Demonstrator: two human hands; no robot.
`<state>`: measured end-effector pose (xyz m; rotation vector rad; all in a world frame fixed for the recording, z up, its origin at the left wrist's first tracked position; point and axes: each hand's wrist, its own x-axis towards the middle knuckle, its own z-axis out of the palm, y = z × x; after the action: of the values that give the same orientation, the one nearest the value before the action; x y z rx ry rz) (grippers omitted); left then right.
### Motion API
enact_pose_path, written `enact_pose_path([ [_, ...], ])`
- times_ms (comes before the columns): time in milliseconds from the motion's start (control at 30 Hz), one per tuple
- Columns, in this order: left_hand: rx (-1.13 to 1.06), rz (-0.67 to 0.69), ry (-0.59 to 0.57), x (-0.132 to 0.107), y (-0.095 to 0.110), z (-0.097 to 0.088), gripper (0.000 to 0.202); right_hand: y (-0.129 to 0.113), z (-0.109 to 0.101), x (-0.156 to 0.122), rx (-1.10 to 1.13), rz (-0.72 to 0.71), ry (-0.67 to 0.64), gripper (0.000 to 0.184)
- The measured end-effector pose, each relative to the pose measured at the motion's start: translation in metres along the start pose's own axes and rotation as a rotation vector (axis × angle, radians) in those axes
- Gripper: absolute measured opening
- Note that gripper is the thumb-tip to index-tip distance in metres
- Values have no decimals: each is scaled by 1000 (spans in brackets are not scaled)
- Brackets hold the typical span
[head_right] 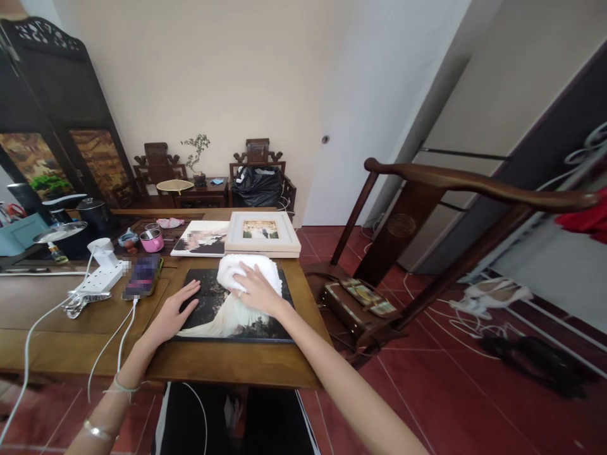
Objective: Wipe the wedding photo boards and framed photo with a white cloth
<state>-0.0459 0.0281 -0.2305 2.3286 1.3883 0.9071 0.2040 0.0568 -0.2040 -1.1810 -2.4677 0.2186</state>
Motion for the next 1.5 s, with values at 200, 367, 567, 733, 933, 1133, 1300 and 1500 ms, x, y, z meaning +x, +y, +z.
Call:
enact_pose_path([
  [200, 0, -5, 7, 0, 0, 1, 40, -12, 9, 2, -76, 26, 26, 27],
  [367, -8, 3, 23, 0, -2, 3, 40, -57, 6, -51, -37, -129, -47, 37],
  [567, -10, 10, 31, -1, -2, 3, 39, -65, -2, -76, 18, -208, -107, 34],
  [733, -16, 5, 14, 0, -1, 2, 38, -24, -1, -28, -39, -100, -68, 29],
  [933, -15, 4, 13, -1, 0, 1, 39, 0, 5, 29, -84, 18, 1, 27],
  [1133, -20, 5, 24, -1, 0, 2, 38, -31, 8, 0, -80, -9, -17, 30],
  [1300, -35, 11, 36, -1, 0, 3, 37, -74, 2, -63, 7, -138, -92, 35],
  [1500, -20, 6, 15, -1, 1, 2, 38, -75, -3, -79, 28, -186, -136, 35],
])
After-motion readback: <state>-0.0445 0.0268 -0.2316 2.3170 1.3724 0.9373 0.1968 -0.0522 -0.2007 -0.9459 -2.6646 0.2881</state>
